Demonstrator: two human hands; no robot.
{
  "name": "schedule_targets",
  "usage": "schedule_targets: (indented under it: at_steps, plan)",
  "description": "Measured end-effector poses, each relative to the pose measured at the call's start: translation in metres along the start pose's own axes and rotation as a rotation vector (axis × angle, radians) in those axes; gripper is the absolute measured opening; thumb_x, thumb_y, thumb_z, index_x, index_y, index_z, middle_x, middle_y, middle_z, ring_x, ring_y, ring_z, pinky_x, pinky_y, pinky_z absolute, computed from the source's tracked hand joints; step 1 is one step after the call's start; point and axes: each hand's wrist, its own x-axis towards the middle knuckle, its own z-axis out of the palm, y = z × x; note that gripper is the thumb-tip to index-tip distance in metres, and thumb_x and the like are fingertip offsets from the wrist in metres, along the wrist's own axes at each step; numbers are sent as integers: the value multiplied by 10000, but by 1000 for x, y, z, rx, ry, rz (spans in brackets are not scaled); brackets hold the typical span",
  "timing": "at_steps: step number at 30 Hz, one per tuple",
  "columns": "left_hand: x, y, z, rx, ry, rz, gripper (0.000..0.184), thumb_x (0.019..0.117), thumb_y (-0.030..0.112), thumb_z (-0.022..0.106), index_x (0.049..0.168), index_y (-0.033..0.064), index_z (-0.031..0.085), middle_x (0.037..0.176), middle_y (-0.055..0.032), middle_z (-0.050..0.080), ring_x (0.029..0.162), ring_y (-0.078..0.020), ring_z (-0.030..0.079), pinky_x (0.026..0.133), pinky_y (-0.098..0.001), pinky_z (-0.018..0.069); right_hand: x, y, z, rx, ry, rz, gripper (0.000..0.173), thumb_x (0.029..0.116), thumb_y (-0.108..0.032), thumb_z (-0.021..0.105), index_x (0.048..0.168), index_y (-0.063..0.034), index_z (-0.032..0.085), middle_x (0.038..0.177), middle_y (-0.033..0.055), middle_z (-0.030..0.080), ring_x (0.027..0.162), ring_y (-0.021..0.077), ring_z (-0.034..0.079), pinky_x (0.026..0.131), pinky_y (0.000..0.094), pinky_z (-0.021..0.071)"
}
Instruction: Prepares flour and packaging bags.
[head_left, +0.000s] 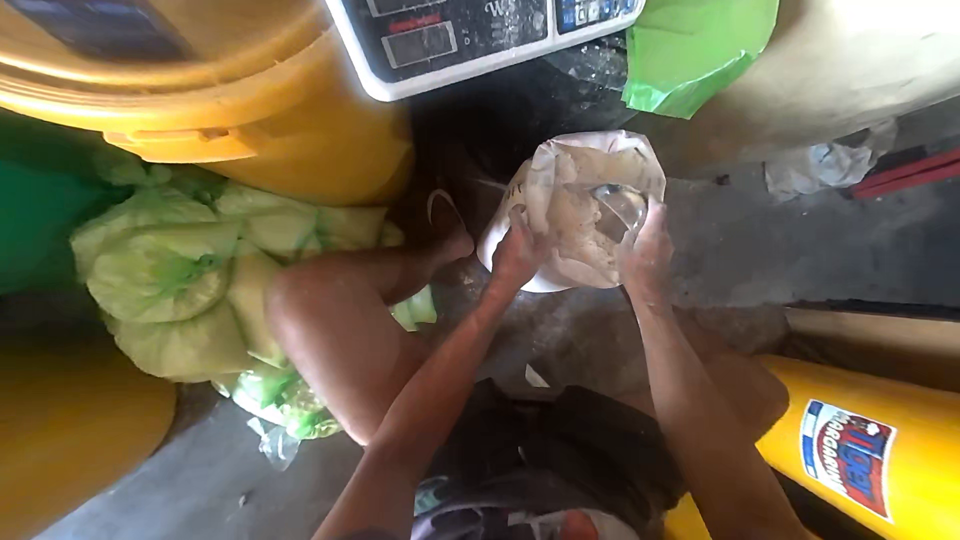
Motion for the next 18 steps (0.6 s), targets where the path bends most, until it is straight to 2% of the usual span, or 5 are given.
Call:
schedule_targets:
  at_steps: [4, 8, 12, 15, 18]
  plan:
    - [17, 8, -5, -10, -19, -50, 727, 942, 315, 707, 1536, 147, 324, 1103, -198, 700, 947, -383, 708, 798, -610, 575, -13, -15, -4, 4, -15, -67, 532, 995, -59, 513, 1519, -79, 426, 1320, 250, 620, 1026, 460, 691, 816, 654, 556]
    - [20, 11, -17, -59, 49, -9, 669, 919, 248, 699, 1497, 107, 394, 1180, -185, 683, 1027, -326, 701, 882, -562, 578, -12, -13, -24, 85, 66, -106, 538, 988, -54, 521, 1516, -69, 416, 1349, 243, 610, 1140, 444, 657, 905, 645, 533]
    - [20, 6, -16, -104, 56, 26, 665, 913, 231, 691, 1494, 109, 391, 1170, -181, 684, 1005, -310, 707, 865, -550, 586, -14, -8, -32, 209, 52, -10, 504, 1023, -115, 441, 1523, -114, 377, 1256, 214, 644, 1009, 395, 696, 810, 620, 568]
    - [21, 6, -13, -105, 58, 36, 651, 941, 241, 670, 1503, 99, 373, 1160, -187, 684, 996, -302, 710, 863, -544, 588, -12, -8, -16, 170, -48, 71, 476, 1045, -150, 474, 1510, -97, 387, 1167, 260, 670, 967, 458, 697, 778, 663, 554]
    - [23, 2, -13, -137, 49, 33, 648, 948, 245, 677, 1499, 98, 368, 1168, -183, 673, 993, -295, 704, 858, -529, 591, -2, 10, -6, 216, -10, 152, 482, 1047, -160, 482, 1517, -99, 391, 1243, 273, 647, 1077, 473, 667, 867, 687, 524]
